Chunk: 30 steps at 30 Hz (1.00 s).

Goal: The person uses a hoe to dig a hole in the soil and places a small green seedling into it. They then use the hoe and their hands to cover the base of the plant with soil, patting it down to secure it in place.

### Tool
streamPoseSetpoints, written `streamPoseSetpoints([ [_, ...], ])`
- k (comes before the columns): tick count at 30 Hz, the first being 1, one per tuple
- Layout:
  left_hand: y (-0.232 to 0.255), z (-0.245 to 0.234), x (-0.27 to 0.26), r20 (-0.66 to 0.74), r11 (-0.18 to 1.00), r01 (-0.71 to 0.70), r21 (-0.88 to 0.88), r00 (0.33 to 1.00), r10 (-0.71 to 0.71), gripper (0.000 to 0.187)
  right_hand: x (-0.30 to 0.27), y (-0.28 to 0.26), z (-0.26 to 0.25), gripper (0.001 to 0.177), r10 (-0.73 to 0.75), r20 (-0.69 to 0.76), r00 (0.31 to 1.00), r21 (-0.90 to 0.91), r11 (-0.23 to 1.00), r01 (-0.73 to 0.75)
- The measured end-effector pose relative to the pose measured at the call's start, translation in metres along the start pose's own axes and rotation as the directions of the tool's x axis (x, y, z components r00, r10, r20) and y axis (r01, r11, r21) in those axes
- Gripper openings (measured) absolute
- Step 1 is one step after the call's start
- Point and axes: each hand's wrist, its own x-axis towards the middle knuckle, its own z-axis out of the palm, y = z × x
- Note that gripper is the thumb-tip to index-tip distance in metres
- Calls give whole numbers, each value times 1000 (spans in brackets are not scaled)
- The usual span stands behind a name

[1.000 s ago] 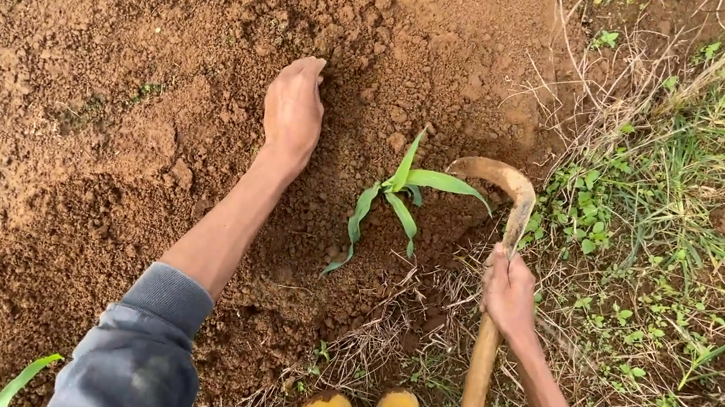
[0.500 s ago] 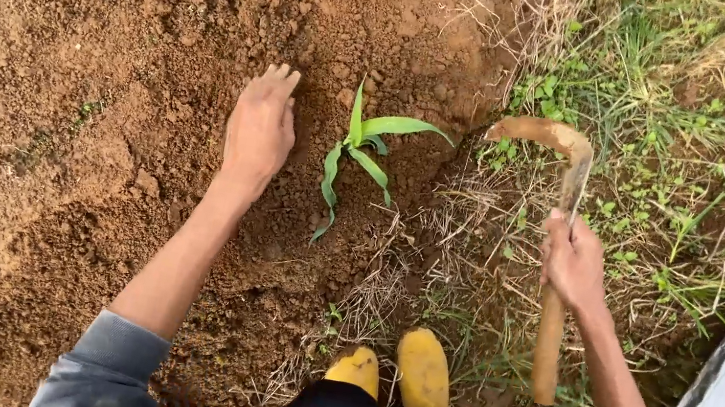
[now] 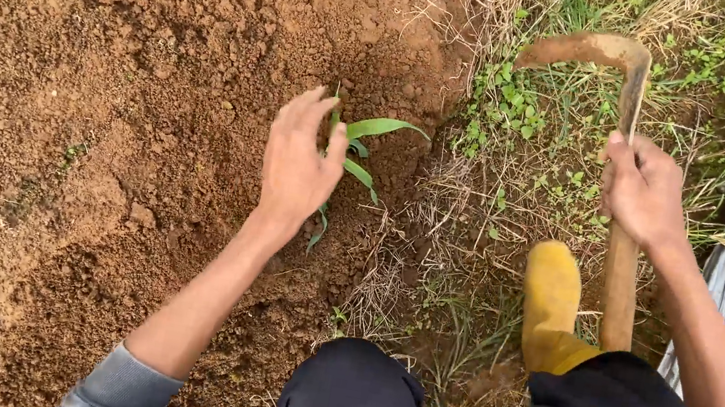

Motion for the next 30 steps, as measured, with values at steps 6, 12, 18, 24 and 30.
streamPoseSetpoints([
  [6, 23, 69, 35, 301, 956, -220, 195, 941, 155, 21, 71, 13, -8, 40, 15, 6, 1000, -25, 1000, -15],
  [12, 55, 145, 103, 405, 808, -348, 476, 902, 149, 70, 124, 78, 9, 32, 84, 77, 993, 267, 958, -102],
  [18, 101, 224, 176, 145, 975, 213, 60, 965, -220, 105, 182, 142, 10, 29, 224, 260, 939, 273, 916, -294],
  [24, 135, 306, 243, -91, 929, 302, -212, 941, -326, 97, 211, 182, 5, 28, 249, 361, 899, 486, 772, -409],
  [30, 102, 409, 237, 123, 993, 122, 8, 985, -122, 35, 232, 214, -4, 30, 295, 366, 882, 551, 695, -462],
])
